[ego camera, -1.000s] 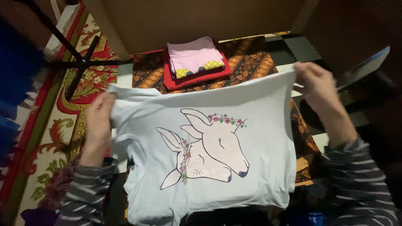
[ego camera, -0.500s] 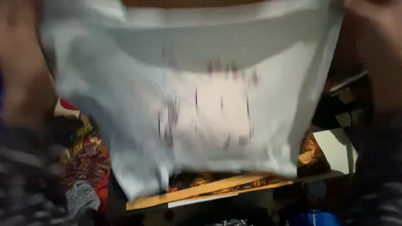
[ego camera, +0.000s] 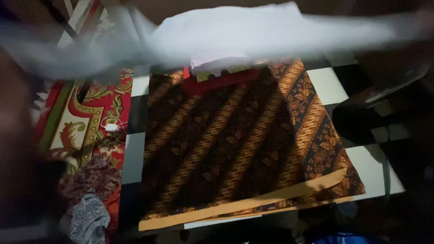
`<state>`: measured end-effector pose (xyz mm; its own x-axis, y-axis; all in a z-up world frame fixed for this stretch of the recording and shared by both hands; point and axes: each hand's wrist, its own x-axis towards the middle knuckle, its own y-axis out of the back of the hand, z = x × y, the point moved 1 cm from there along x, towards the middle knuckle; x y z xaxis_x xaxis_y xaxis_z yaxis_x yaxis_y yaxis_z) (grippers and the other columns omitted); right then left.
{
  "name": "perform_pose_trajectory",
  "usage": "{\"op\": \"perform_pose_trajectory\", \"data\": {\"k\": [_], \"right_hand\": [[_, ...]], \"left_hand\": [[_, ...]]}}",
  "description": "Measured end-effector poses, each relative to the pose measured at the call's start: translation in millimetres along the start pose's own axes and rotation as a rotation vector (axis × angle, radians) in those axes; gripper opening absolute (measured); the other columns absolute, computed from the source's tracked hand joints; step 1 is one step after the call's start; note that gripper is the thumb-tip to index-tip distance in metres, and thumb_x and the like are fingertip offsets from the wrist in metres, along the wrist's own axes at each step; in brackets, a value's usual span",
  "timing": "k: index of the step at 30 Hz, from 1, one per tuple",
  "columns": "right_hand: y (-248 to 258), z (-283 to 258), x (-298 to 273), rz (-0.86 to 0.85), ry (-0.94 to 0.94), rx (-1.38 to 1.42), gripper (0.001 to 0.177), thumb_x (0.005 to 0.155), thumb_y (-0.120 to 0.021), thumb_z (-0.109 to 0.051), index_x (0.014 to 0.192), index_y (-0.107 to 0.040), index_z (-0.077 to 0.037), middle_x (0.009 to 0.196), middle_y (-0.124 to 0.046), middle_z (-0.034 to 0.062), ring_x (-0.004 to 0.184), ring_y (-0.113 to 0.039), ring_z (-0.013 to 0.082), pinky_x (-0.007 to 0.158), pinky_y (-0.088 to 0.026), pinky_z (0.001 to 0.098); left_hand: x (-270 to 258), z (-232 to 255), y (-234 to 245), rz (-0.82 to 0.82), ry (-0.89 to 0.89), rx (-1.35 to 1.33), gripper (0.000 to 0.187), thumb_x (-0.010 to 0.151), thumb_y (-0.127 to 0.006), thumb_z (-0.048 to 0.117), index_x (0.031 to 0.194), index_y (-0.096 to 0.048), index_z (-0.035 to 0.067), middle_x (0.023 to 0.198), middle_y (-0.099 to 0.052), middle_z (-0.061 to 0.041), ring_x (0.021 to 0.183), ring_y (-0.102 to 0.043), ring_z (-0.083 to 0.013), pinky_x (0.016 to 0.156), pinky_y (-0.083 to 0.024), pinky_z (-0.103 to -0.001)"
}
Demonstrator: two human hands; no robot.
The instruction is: The person irons a white t-shirt with a deer graphic on an ironing board. They smooth the fabric with their hands, use a steam iron to press the front and back of the shirt, and flip the garment to ensure both sides are wrinkle-free.
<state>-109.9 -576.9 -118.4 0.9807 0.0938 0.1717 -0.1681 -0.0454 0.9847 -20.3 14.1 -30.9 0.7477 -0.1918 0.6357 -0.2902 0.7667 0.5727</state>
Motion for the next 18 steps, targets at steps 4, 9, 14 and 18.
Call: {"op": "perform_pose_trajectory", "data": {"k": [4,9,14,18], "right_hand": [[-16,-5,-13,0.002,0.028,-0.086,0.022,0.081,-0.075,-0.025,0.102,-0.071,-0.018,0.114,-0.071,0.0014,0.110,-0.068,0.0194,0.091,-0.059,0.0369],[-43,-26,-26,-0.163,-0.096,-0.125,0.028,0.080,-0.076,-0.026,0.107,-0.072,-0.023,0.114,-0.070,-0.0058,0.114,-0.065,0.0165,0.092,-0.059,0.0332],[-43,-25,-35,-0.175,-0.191,-0.126,0.027,0.081,-0.076,-0.026,0.108,-0.071,-0.022,0.117,-0.070,-0.0079,0.114,-0.066,0.0120,0.091,-0.060,0.0305],[-45,-19,-47,-0.162,-0.224,-0.081,0.028,0.081,-0.079,-0.028,0.108,-0.071,-0.025,0.116,-0.070,-0.0099,0.111,-0.067,0.0110,0.089,-0.061,0.0298]], "left_hand": [[-73,-5,-19,-0.209,0.002,-0.074,0.025,0.086,-0.070,0.008,0.110,-0.077,0.011,0.103,-0.079,-0.004,0.092,-0.075,-0.0160,0.083,-0.059,-0.031],[-145,-11,-79,-0.502,0.473,-0.100,0.026,0.083,-0.074,0.007,0.108,-0.080,0.012,0.101,-0.081,-0.004,0.093,-0.078,-0.0168,0.081,-0.061,-0.033],[-159,-8,-71,-0.459,0.538,-0.204,0.026,0.082,-0.073,0.002,0.107,-0.080,0.008,0.104,-0.078,-0.005,0.098,-0.074,-0.0190,0.084,-0.061,-0.035],[-169,-9,-63,-0.408,0.353,-0.246,0.024,0.080,-0.072,0.001,0.103,-0.080,0.005,0.107,-0.082,-0.008,0.108,-0.077,-0.0212,0.094,-0.057,-0.038]]}}
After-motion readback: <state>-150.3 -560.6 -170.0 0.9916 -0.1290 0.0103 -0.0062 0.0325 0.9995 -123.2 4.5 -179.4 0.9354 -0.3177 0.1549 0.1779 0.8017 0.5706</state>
